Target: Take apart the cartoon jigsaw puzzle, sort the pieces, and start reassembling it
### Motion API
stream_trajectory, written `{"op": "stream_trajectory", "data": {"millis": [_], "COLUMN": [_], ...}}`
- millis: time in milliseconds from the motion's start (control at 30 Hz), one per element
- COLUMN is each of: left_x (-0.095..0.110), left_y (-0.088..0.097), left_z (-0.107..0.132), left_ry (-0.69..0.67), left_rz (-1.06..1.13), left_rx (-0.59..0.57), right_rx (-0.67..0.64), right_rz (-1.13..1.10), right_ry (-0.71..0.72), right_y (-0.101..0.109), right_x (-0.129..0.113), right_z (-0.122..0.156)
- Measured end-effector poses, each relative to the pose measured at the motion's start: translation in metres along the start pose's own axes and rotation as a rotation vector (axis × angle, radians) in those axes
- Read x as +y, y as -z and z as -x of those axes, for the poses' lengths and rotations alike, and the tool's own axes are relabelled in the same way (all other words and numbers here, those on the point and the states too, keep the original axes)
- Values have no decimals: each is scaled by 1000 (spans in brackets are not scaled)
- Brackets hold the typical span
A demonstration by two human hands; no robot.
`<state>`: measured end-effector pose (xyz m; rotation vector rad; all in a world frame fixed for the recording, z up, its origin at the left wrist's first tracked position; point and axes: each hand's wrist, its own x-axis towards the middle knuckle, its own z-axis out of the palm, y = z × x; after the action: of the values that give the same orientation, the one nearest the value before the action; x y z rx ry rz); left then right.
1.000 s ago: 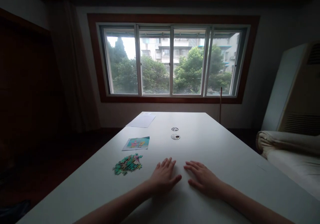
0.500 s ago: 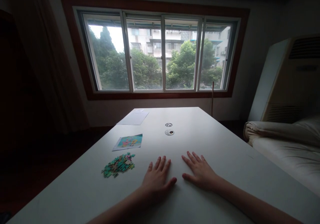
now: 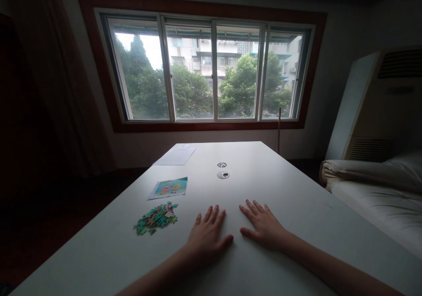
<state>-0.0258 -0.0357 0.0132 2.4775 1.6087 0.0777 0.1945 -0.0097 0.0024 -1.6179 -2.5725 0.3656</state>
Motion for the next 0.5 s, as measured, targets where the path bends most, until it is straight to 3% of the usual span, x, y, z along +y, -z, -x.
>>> {"op": "stream_trajectory", "data": {"millis": [500], "left_x": [-2], "left_y": [-5], "left_z": [-2], "left_ry": [-1], "left_rz": [9], "left_rx": [23], "right_rx": [0], "right_rz": [3], "right_ry": [5], "right_y": [-1], "right_x": [1], "right_z": [-1]}}
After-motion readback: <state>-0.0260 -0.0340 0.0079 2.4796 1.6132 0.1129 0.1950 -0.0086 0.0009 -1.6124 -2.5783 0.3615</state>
